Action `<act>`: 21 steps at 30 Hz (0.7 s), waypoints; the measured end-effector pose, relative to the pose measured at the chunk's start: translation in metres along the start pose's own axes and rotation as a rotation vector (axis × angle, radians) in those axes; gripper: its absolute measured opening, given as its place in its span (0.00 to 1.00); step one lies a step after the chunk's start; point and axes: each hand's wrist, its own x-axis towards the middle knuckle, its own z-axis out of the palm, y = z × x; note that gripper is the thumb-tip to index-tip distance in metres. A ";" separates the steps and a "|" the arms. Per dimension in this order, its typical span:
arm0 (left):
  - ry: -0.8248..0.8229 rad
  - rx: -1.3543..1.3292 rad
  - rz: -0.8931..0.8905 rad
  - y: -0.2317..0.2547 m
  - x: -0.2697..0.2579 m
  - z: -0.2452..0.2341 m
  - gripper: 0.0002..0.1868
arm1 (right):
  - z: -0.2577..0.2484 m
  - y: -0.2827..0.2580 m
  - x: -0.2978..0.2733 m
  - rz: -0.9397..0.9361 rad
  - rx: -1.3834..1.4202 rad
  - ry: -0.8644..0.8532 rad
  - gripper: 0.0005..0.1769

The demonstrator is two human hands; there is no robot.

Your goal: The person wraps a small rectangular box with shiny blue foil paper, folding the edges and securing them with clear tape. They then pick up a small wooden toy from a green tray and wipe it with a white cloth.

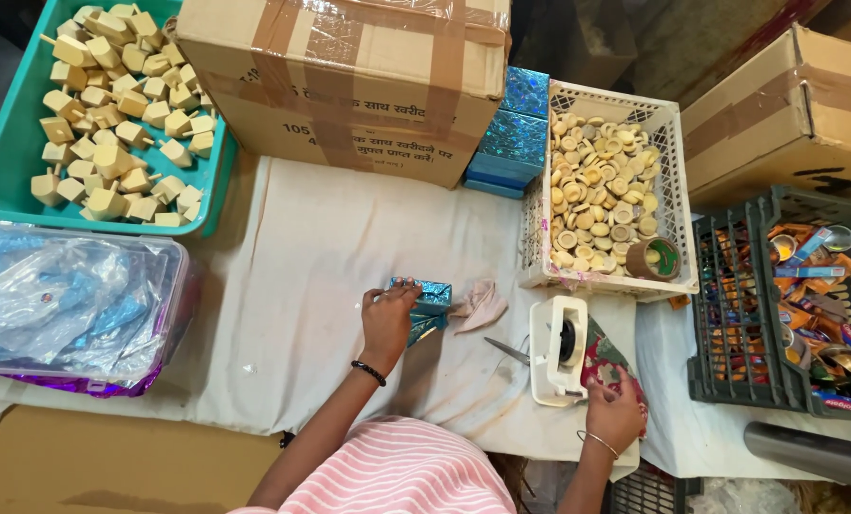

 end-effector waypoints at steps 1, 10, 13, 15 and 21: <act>0.000 -0.001 -0.001 0.000 0.000 -0.001 0.17 | 0.001 -0.001 0.000 -0.001 -0.001 0.000 0.32; -0.011 -0.018 -0.021 0.002 0.002 -0.004 0.16 | 0.006 -0.008 -0.003 0.006 0.111 -0.066 0.33; -0.005 -0.022 -0.017 0.002 0.002 -0.004 0.17 | 0.005 -0.014 -0.006 0.071 0.141 -0.104 0.34; -0.007 -0.027 -0.014 0.003 0.002 -0.005 0.16 | 0.002 -0.020 -0.009 0.105 0.137 -0.130 0.35; -0.008 -0.012 -0.013 0.002 0.004 -0.004 0.17 | 0.010 -0.021 -0.007 0.079 0.049 -0.156 0.33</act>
